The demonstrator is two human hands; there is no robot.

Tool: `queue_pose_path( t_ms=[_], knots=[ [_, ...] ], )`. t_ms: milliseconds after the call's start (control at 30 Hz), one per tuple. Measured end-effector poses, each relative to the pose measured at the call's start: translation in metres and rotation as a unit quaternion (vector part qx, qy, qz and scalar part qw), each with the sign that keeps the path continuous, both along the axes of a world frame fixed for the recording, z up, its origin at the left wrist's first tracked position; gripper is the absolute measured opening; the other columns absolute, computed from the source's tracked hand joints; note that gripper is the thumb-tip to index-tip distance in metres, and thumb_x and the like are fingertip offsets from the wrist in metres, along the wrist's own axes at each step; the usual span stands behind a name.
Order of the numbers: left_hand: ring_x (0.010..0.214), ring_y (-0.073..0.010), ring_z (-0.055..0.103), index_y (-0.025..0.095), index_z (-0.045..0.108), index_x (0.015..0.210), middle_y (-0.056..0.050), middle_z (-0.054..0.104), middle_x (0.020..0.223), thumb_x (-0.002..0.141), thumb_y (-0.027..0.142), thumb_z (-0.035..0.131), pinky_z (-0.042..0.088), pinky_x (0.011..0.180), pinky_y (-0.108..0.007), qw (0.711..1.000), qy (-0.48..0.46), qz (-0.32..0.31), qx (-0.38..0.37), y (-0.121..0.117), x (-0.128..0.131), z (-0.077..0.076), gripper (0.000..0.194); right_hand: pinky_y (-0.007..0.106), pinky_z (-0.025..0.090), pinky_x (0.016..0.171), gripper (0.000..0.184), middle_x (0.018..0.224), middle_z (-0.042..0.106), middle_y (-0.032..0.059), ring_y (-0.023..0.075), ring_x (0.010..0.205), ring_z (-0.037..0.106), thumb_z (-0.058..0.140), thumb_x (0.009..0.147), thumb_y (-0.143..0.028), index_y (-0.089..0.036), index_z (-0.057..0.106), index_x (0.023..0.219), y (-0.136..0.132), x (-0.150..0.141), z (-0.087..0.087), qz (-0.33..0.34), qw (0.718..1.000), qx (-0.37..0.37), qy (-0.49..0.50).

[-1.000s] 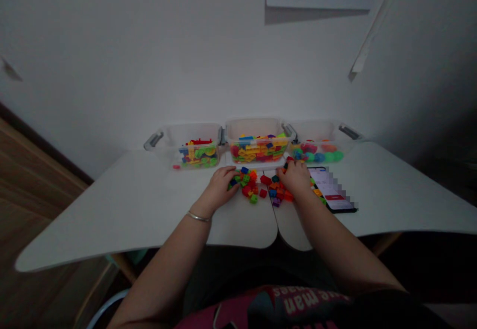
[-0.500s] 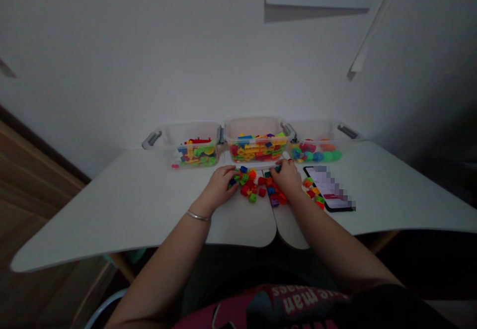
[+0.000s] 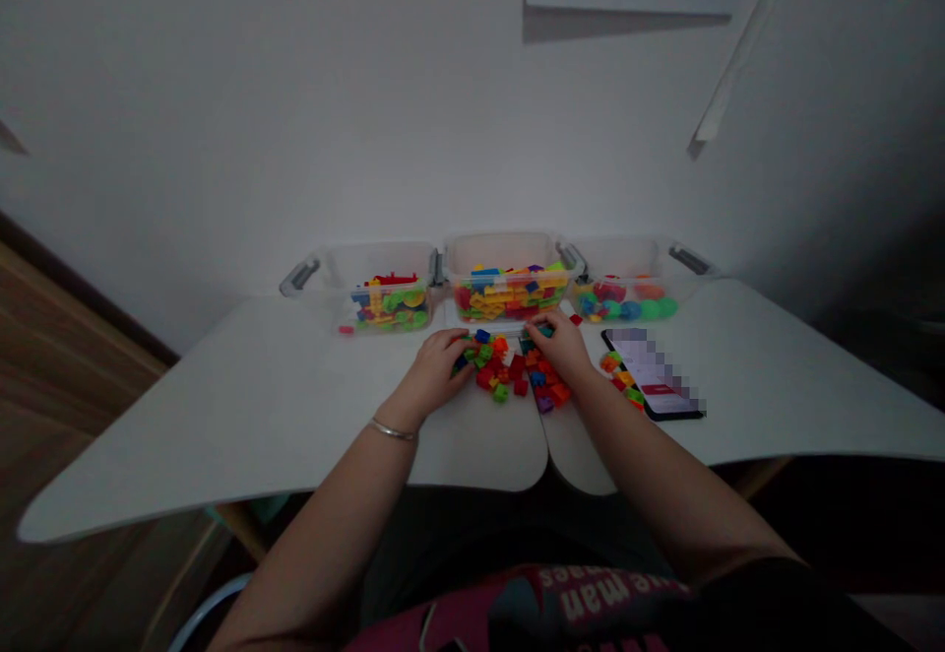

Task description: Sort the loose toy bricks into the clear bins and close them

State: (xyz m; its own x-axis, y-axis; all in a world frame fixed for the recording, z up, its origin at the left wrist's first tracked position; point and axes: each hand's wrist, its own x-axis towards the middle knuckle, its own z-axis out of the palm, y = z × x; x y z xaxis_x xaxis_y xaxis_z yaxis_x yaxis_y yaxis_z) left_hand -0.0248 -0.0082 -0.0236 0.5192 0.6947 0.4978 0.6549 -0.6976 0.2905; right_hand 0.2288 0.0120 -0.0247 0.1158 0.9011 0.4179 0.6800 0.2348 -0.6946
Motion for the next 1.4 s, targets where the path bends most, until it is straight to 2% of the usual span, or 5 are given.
queue_pose_path(
  t_ms=[500,667,800,1000,1400],
  knots=[
    [0.122,-0.0288,0.054,0.021,0.064,0.113,-0.012,0.059,0.128,0.087,0.024,0.062,0.046,0.106,-0.051,1.000,-0.006,0.001,0.002,0.002,-0.001,-0.004,0.026,0.032,0.051,0.083,0.036,0.091,0.074,0.0067,0.0219,0.092,0.067,0.040,0.091,-0.038,-0.019,0.069,0.082,0.000,-0.001,0.009,-0.011,0.992,-0.007,0.124],
    [0.121,-0.0283,0.054,0.022,0.064,0.113,-0.012,0.059,0.127,0.086,0.023,0.063,0.046,0.106,-0.051,1.000,-0.014,0.003,0.001,0.002,-0.003,-0.004,0.027,0.036,0.046,0.096,0.030,0.108,0.073,0.0100,0.0241,0.104,0.063,0.048,0.089,-0.033,-0.017,0.070,0.101,-0.021,0.014,0.016,-0.007,0.996,-0.033,-0.079],
    [0.122,-0.0282,0.054,0.021,0.064,0.114,-0.012,0.058,0.128,0.086,0.024,0.062,0.045,0.106,-0.051,1.000,-0.015,0.000,0.003,0.002,-0.003,-0.004,0.028,0.043,0.038,0.107,0.041,0.131,0.062,0.0158,0.0304,0.122,0.054,0.054,0.087,-0.031,-0.013,0.063,0.123,-0.056,0.036,0.011,-0.097,0.962,-0.009,-0.255],
    [0.121,-0.0292,0.055,0.020,0.066,0.111,-0.013,0.060,0.126,0.085,0.023,0.063,0.046,0.105,-0.052,1.000,-0.008,0.003,-0.008,0.003,0.000,-0.004,0.026,0.045,0.038,0.105,0.046,0.132,0.062,0.0176,0.0319,0.124,0.052,0.052,0.090,-0.037,-0.011,0.060,0.127,-0.090,0.053,-0.009,-0.143,0.942,-0.043,-0.302],
    [0.120,-0.0291,0.055,0.021,0.065,0.111,-0.012,0.060,0.126,0.086,0.024,0.063,0.047,0.105,-0.051,1.000,-0.006,0.004,-0.002,0.001,-0.001,-0.002,0.025,0.036,0.040,0.103,0.034,0.114,0.071,0.0126,0.0245,0.111,0.060,0.049,0.091,-0.030,-0.012,0.068,0.113,-0.037,0.020,-0.001,-0.044,0.988,-0.070,-0.133]
  ],
)
